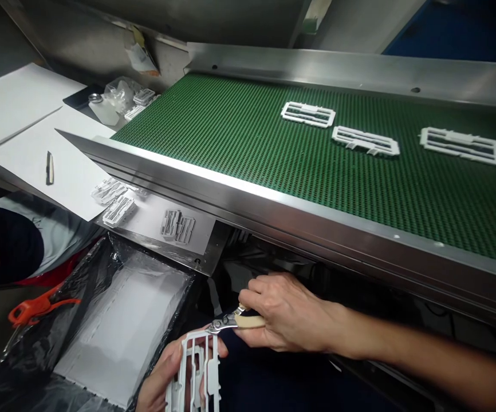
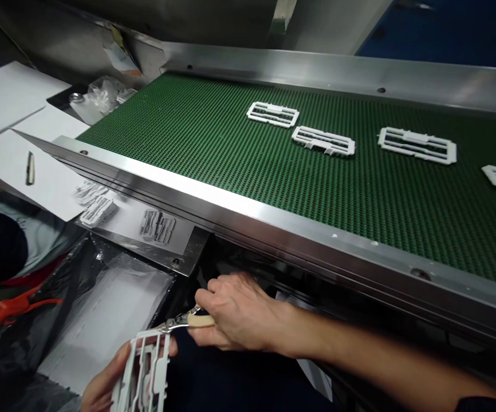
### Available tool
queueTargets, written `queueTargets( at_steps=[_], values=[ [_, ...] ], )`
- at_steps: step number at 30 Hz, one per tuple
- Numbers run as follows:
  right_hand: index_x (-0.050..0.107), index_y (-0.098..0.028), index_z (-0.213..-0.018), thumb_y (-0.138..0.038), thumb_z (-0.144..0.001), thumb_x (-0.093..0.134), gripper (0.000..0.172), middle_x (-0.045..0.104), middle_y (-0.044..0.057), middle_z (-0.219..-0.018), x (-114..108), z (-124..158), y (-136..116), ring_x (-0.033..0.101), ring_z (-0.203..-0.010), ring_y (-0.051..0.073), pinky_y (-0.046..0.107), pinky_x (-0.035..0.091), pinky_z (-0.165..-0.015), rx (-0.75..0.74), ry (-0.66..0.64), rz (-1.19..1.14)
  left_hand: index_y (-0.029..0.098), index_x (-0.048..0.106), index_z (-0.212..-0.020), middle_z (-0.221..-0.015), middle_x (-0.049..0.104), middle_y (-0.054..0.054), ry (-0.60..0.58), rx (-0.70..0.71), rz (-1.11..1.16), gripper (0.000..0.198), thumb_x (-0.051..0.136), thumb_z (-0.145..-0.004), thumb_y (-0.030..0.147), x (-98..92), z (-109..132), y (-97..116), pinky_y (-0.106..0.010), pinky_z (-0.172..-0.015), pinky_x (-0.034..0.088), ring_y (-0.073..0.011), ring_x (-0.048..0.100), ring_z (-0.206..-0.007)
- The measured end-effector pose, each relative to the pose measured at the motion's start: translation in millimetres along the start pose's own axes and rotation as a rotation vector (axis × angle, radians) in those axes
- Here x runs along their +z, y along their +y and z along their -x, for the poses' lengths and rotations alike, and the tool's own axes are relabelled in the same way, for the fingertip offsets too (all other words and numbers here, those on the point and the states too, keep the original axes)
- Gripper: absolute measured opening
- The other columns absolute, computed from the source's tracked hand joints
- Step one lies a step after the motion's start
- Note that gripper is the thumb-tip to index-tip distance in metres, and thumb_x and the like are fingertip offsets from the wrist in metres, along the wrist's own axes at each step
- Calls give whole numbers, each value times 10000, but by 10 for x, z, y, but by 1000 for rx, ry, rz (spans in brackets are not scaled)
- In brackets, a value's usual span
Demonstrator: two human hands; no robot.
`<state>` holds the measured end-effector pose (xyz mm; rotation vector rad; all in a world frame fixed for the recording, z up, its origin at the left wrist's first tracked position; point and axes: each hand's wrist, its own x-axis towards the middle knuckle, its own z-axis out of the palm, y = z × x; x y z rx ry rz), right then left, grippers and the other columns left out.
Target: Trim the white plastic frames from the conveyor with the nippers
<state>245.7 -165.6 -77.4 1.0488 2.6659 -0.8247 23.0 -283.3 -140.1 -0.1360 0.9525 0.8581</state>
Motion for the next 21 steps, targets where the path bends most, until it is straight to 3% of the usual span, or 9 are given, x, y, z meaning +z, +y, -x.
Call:
queueTargets(
  at_steps=[6,11,16,21],
  values=[
    [426,-200,-685,-484,-875,502,350,521,-25,-666,-22,-21,-90,449,-536,102,235,260,-486,241,-36,-265,143,700,-1088,-931,734,-131,-27,-15,4,325,611,-843,337,45,-8,38,-210,-492,533,-124,592,-503],
    [474,-204,-764,-483,-855,516,296,538,-8,-735,-61,-10,-111,497,-629,141,257,356,-559,223,-29,-222,136,712,-1050,-952,731,-132,-22,-14,-11,295,584,-862,323,25,-15,25,-212,-490,528,-129,591,-519],
    [490,-200,-806,-462,-849,518,266,525,0,-780,-102,-7,-175,503,-703,165,361,448,-811,197,-79,-186,103,733,-969,-620,659,-79,-111,-27,-92,325,588,-867,376,40,-12,47,-173,-485,483,-109,529,-474],
    [484,-203,-804,-485,-850,528,289,509,-2,-793,-74,-8,-176,502,-732,165,413,427,-914,175,-86,-166,95,733,-955,-844,724,-127,-68,-22,-93,328,641,-830,385,68,7,59,-205,-500,504,-113,549,-476]
  ],
)
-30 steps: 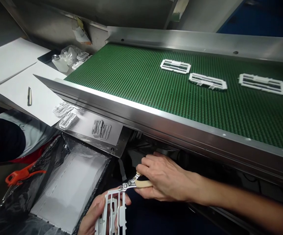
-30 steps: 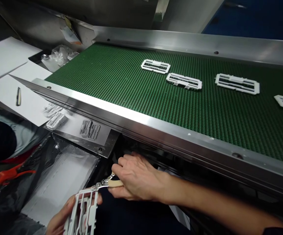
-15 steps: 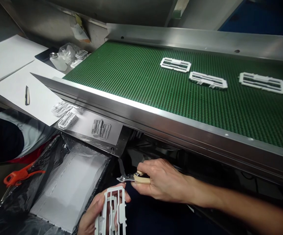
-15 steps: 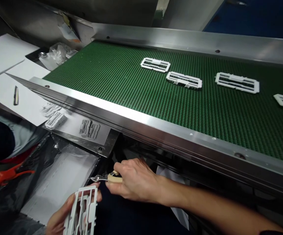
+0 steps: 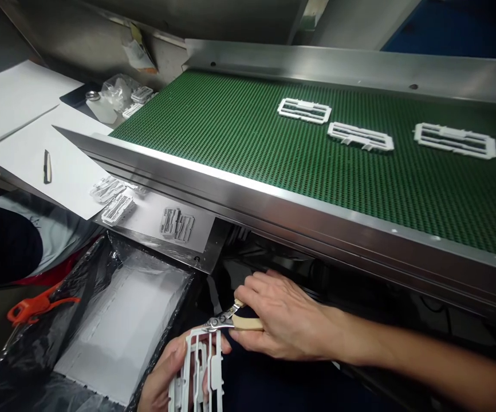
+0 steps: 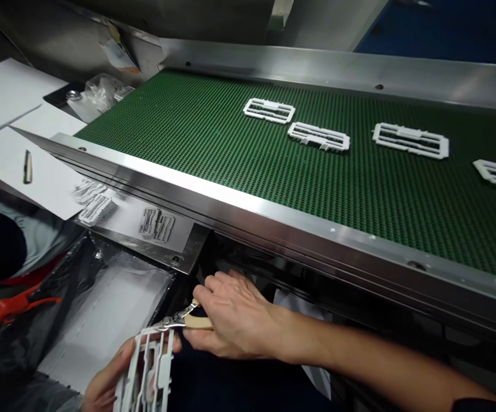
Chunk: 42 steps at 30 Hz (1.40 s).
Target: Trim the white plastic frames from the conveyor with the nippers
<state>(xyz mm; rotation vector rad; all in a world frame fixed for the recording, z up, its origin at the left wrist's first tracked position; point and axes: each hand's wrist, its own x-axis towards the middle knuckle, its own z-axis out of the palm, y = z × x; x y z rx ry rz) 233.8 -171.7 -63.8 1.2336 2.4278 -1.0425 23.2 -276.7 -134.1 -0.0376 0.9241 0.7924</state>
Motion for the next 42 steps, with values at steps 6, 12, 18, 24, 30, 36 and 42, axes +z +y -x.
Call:
queueTargets(
  at_steps=[6,12,18,24,30,36,42],
  values=[
    [485,-207,-797,-554,-873,479,355,508,-6,-762,48,-10,50,488,-681,157,367,442,-809,-64,53,80,104,735,-951,-892,747,-128,-2,-2,2,328,676,-802,390,-45,3,-24,-212,-523,523,-126,589,-510],
    [495,-204,-755,-529,-901,443,359,516,-9,-696,35,-17,47,470,-613,149,296,375,-608,-112,71,149,114,736,-946,-906,745,-123,16,30,-17,305,658,-815,379,-48,9,-39,-215,-512,525,-128,589,-515],
    [526,-192,-760,-621,-894,406,466,535,1,-660,99,-35,91,466,-567,148,289,296,-526,-160,125,188,120,736,-947,-897,750,-117,44,25,4,294,677,-804,370,-54,-4,-61,-217,-507,521,-124,581,-503],
    [439,-201,-681,-460,-857,513,322,546,-22,-655,66,-43,69,441,-524,102,234,265,-496,37,48,-123,118,718,-1035,-903,741,-121,24,23,38,346,677,-800,368,-6,-20,-36,-223,-495,521,-144,603,-530],
    [406,-218,-682,-480,-845,515,327,482,-50,-597,-4,-34,15,404,-513,102,232,275,-489,211,41,-328,167,706,-1097,-965,740,-118,8,-16,146,324,674,-813,318,25,-37,-2,-223,-535,545,-140,624,-563],
    [461,-225,-745,-548,-822,532,339,526,-49,-673,82,1,-1,460,-587,118,242,304,-519,272,49,-425,161,689,-1116,-928,741,-112,36,3,232,319,694,-811,251,79,-80,3,-235,-565,561,-138,631,-569],
    [511,-236,-861,-631,-663,686,476,579,-32,-838,317,38,-120,524,-736,147,231,352,-576,305,10,-695,281,505,-1332,-981,718,-79,181,150,215,510,657,-845,287,303,-173,31,-229,-595,559,-161,663,-668]
  ],
)
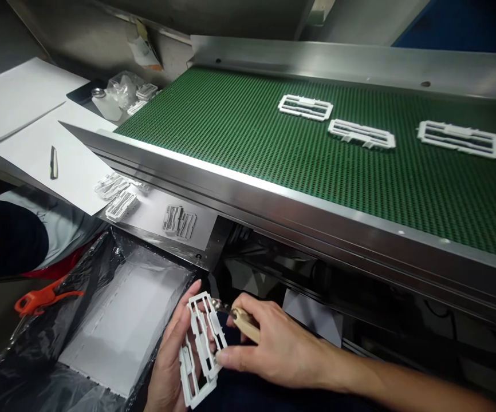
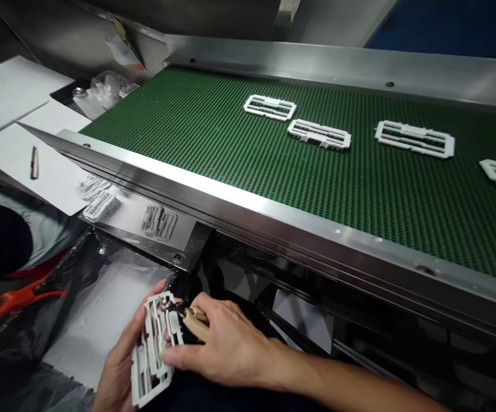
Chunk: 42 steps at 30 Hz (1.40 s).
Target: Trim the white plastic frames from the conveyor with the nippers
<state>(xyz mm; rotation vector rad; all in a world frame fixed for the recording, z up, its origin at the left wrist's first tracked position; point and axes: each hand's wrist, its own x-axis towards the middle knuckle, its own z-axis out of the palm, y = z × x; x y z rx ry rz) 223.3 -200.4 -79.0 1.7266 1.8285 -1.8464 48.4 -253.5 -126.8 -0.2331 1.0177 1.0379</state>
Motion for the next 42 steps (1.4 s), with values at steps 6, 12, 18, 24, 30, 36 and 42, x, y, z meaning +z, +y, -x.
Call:
queueTargets(
  at_steps=[6,12,18,24,30,36,42],
  values=[
    [483,-224,-780,-488,-633,736,394,535,-60,-728,173,-25,-43,478,-653,121,231,340,-551,7,20,-76,238,586,-1231,-943,712,-55,113,142,-148,488,729,-775,337,146,1,-27,-215,-588,566,-156,662,-643],
    [529,-230,-806,-453,-645,733,343,563,-54,-730,179,-23,36,488,-632,120,234,362,-550,-2,44,-109,295,571,-1257,-998,705,-59,137,75,-125,441,615,-849,456,73,-72,-27,-304,-659,590,-201,686,-713],
    [548,-195,-842,-333,-685,712,266,567,-38,-756,214,-12,58,477,-658,111,224,395,-583,-58,19,-340,189,647,-1124,-849,707,-76,111,45,35,321,478,-937,388,24,-163,14,-355,-665,596,-218,688,-700],
    [544,-153,-800,-302,-703,709,243,518,-36,-700,158,-46,74,430,-623,91,220,371,-585,-99,-116,-633,155,667,-989,-815,709,-83,103,31,140,297,465,-948,368,-8,-212,7,-322,-622,596,-204,693,-667],
    [613,-109,-789,-273,-771,574,170,588,25,-694,232,-143,87,497,-579,95,201,368,-526,-145,-216,-846,226,623,-1035,-752,692,-72,-50,0,88,279,496,-911,442,21,-236,-29,-321,-386,549,-227,654,-508],
    [640,-76,-786,-311,-758,633,237,651,78,-694,306,-173,64,586,-565,112,189,404,-502,-79,-198,-900,218,604,-1023,-695,693,-75,-133,-72,117,417,583,-811,577,3,-269,-71,-373,-298,508,-257,616,-403],
    [600,-87,-782,-434,-720,702,367,632,51,-705,346,-206,43,593,-548,92,167,422,-487,54,-169,-877,218,645,-1007,-859,722,-60,-85,68,167,480,691,-714,596,46,-261,-68,-303,-416,558,-213,661,-561]
  ],
)
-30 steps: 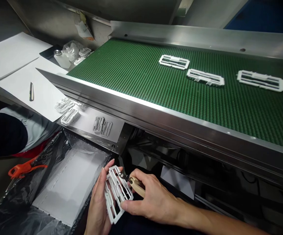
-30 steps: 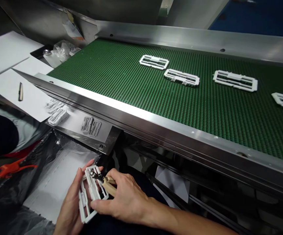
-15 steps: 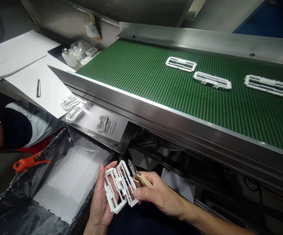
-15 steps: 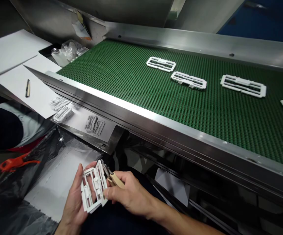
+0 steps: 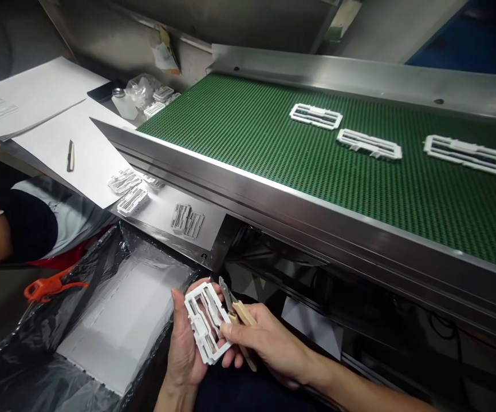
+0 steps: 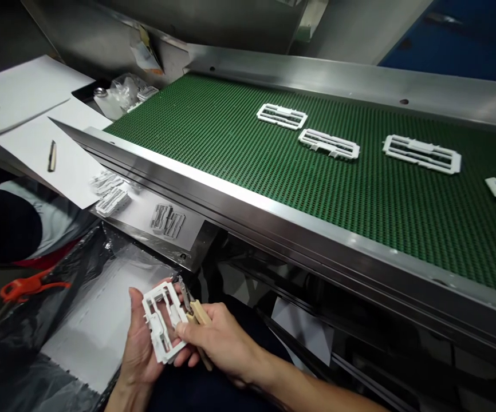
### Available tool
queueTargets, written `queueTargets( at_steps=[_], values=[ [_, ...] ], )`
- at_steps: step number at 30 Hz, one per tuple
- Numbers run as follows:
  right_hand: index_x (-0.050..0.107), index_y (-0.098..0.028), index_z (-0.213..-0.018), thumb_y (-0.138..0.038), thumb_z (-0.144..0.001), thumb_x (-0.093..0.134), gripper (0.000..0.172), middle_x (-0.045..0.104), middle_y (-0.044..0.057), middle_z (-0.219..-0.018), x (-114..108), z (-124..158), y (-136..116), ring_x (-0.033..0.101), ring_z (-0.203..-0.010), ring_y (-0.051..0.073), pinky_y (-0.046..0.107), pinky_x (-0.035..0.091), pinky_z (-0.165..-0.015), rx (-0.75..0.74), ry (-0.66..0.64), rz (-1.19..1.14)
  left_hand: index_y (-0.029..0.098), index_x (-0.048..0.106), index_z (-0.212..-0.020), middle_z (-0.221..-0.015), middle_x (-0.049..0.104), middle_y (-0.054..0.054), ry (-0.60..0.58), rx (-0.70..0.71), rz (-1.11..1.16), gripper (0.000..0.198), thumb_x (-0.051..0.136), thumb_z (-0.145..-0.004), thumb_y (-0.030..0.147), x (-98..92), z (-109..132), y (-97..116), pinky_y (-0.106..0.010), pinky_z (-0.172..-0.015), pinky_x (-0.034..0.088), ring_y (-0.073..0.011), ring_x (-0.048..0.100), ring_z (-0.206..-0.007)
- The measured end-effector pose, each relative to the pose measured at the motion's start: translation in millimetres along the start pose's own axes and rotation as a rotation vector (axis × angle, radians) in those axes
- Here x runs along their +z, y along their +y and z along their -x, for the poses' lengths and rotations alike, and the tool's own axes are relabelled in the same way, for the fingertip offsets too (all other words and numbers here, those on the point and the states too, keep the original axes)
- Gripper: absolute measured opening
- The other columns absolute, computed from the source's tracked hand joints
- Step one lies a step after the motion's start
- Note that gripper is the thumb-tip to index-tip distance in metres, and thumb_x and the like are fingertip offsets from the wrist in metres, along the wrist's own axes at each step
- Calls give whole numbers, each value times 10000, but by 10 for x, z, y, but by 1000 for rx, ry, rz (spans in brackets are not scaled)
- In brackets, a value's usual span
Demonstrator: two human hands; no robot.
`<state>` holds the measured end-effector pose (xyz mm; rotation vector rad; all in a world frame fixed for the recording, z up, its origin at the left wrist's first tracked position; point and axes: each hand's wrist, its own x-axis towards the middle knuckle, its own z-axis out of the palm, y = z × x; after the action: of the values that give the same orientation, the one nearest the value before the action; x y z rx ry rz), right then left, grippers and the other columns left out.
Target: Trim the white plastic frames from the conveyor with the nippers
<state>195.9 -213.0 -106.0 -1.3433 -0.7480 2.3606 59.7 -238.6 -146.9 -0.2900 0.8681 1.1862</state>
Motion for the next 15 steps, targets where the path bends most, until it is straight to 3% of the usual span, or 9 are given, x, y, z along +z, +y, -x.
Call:
queueTargets(
  at_steps=[3,7,11,15],
  values=[
    [593,-91,-768,-483,-687,719,420,617,28,-675,30,-20,-6,569,-508,76,159,414,-457,32,39,5,184,678,-974,-866,712,-74,-8,60,-1,522,728,-670,605,8,-5,7,-346,-606,604,-237,677,-737],
    [550,-113,-855,-483,-728,677,411,616,11,-719,79,-55,9,572,-515,65,147,403,-447,54,91,57,212,681,-1041,-891,709,-70,-25,118,-14,586,759,-622,614,-13,-10,0,-315,-647,598,-233,674,-775],
    [484,-157,-883,-417,-776,643,323,612,-14,-653,62,-87,26,557,-483,83,168,398,-430,82,151,265,234,682,-993,-797,690,-30,24,84,-29,345,743,-738,458,4,-53,-12,-299,-575,592,-189,658,-641],
    [510,-158,-842,-361,-848,547,207,607,-2,-655,-105,-53,3,530,-512,87,192,403,-486,-45,231,397,225,684,-951,-777,694,-28,64,90,-12,167,591,-871,338,-57,-160,23,-302,-692,597,-169,678,-680]
  ],
)
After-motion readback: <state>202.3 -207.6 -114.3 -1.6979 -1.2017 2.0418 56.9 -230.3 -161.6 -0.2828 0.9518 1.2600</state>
